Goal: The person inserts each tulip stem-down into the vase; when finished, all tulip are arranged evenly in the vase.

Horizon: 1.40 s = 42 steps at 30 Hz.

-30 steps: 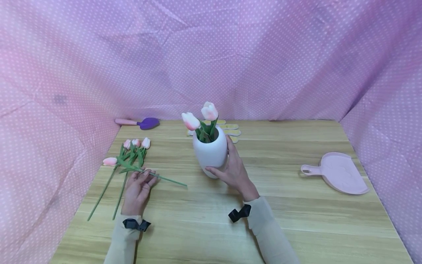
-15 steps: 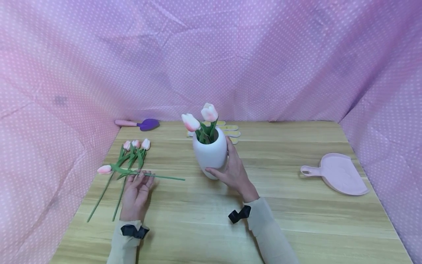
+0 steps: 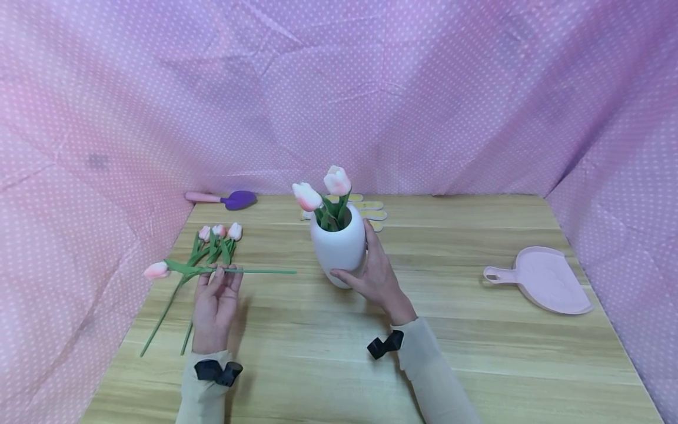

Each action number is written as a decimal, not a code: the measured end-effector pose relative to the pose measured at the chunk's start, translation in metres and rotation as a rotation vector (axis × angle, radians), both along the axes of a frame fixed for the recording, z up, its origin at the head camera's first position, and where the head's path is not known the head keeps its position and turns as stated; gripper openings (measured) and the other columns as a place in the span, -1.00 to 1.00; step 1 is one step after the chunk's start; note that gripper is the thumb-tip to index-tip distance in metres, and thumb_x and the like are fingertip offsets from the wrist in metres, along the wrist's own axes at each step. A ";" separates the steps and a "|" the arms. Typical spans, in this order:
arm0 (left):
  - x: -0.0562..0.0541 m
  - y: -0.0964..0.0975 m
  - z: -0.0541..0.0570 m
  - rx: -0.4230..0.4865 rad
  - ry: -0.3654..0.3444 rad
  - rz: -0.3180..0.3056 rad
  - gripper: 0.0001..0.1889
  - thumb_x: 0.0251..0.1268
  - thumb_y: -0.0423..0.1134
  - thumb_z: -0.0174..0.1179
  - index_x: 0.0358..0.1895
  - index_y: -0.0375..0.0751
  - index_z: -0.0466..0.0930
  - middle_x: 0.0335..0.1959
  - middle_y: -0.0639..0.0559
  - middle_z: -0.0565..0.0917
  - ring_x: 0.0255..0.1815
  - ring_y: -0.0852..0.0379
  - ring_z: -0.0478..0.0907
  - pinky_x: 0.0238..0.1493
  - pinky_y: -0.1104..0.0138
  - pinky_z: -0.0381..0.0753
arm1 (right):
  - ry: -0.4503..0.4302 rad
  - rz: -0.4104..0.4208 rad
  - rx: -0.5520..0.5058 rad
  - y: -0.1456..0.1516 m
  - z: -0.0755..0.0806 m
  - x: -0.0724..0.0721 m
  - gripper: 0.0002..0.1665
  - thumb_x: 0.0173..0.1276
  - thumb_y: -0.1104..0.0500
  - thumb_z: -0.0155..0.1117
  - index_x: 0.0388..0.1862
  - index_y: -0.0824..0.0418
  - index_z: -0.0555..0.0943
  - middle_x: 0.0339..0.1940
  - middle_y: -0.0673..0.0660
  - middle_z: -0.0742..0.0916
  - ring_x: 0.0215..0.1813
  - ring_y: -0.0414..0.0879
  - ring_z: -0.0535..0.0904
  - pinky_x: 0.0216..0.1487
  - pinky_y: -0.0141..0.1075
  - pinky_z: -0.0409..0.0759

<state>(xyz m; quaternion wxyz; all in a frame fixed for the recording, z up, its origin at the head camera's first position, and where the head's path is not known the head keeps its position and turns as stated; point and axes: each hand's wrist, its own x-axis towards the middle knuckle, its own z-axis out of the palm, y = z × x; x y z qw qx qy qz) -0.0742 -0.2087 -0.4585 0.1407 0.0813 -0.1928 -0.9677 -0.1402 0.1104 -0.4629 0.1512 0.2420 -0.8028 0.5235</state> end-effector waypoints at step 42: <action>-0.016 0.057 0.082 -0.087 0.277 0.068 -0.82 0.46 -0.63 -0.12 -0.10 -0.33 0.40 -0.27 -0.21 0.69 -0.21 -0.11 0.72 -0.06 0.08 0.81 | 0.019 -0.003 -0.011 0.000 -0.001 0.000 0.45 -0.08 0.22 0.71 0.64 0.06 -0.07 0.52 0.18 0.37 0.41 0.08 0.43 0.30 0.14 0.59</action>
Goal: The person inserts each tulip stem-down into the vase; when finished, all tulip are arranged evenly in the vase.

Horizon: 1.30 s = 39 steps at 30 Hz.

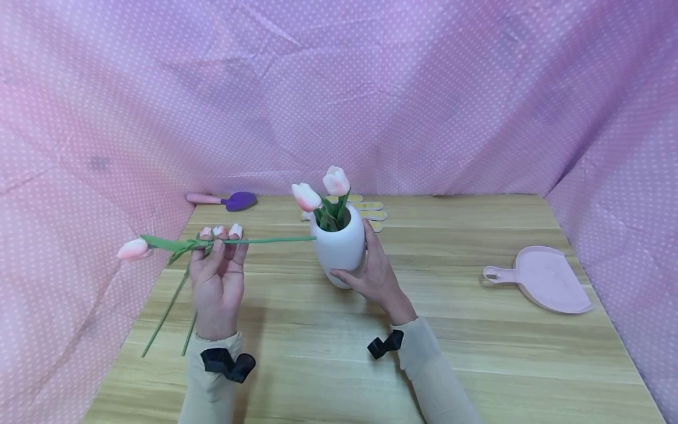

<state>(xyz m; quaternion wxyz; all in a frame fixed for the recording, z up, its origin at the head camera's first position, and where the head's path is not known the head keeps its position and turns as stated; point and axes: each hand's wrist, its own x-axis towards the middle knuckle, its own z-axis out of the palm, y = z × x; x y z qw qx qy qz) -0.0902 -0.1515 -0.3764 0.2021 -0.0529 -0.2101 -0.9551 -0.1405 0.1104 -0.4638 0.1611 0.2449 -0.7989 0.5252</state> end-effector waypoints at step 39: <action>-0.016 0.050 0.027 -0.414 0.287 0.184 -0.71 0.30 -0.77 -0.04 -0.10 -0.38 0.49 -0.27 -0.20 0.75 -0.26 -0.07 0.78 -0.14 0.10 0.83 | 0.004 -0.001 -0.004 0.001 0.000 0.000 0.45 -0.09 0.22 0.71 0.63 0.08 -0.05 0.52 0.19 0.37 0.40 0.10 0.44 0.30 0.13 0.60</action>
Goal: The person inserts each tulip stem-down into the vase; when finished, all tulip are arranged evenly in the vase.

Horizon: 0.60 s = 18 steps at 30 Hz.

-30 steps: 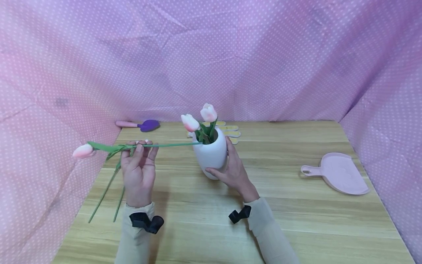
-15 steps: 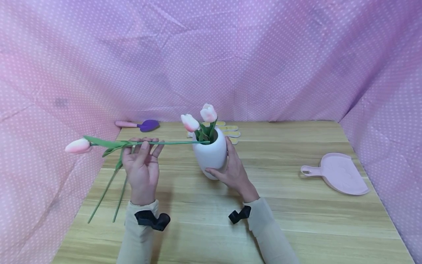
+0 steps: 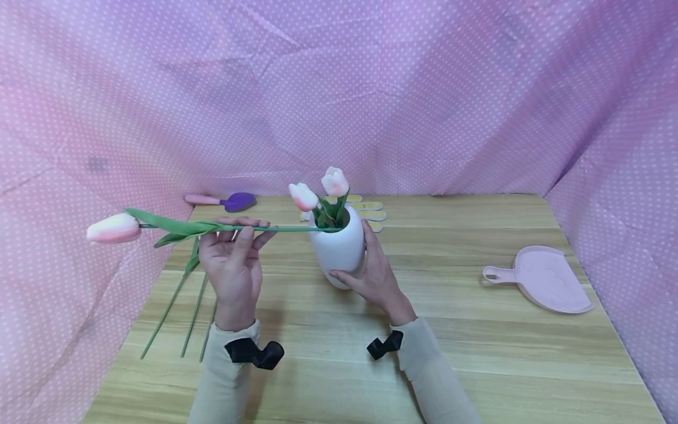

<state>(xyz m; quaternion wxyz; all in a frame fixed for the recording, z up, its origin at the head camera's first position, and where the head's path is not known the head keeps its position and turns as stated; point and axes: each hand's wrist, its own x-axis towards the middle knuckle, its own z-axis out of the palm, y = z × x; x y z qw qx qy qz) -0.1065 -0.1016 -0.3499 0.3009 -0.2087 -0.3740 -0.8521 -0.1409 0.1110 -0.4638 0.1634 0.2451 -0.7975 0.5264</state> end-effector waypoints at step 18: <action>0.006 0.029 -0.001 -0.213 -0.056 0.064 -0.69 0.30 -0.70 0.06 -0.13 -0.21 0.56 -0.22 0.00 0.76 -0.14 0.09 0.78 0.00 0.17 0.80 | 0.011 -0.004 0.002 0.000 0.000 0.001 0.47 -0.11 0.22 0.72 0.64 0.10 -0.06 0.53 0.21 0.36 0.40 0.12 0.44 0.29 0.15 0.61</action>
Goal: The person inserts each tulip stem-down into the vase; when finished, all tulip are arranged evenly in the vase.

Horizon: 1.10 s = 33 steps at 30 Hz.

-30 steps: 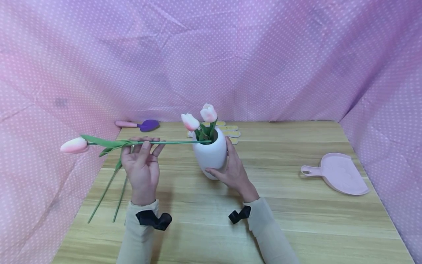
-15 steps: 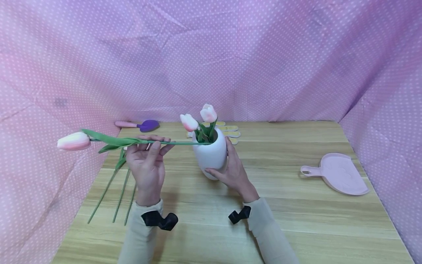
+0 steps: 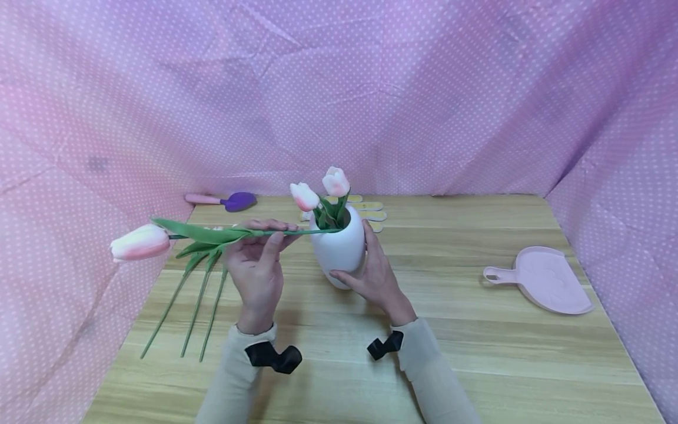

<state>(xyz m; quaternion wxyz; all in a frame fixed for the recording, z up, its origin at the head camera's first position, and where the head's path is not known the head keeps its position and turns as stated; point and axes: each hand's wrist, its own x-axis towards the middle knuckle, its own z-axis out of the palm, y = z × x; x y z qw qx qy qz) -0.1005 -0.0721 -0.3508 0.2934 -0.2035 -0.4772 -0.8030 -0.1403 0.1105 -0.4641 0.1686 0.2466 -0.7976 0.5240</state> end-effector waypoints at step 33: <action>-0.008 0.021 -0.009 -0.652 0.297 0.200 -0.90 0.32 -0.54 0.16 -0.18 -0.55 0.58 -0.22 -0.45 0.68 -0.02 -0.10 0.67 0.17 0.30 0.67 | 0.070 -0.001 0.035 0.001 -0.003 -0.001 0.43 -0.07 0.27 0.68 0.63 0.25 -0.09 0.51 0.37 0.35 0.33 0.23 0.49 0.19 0.14 0.66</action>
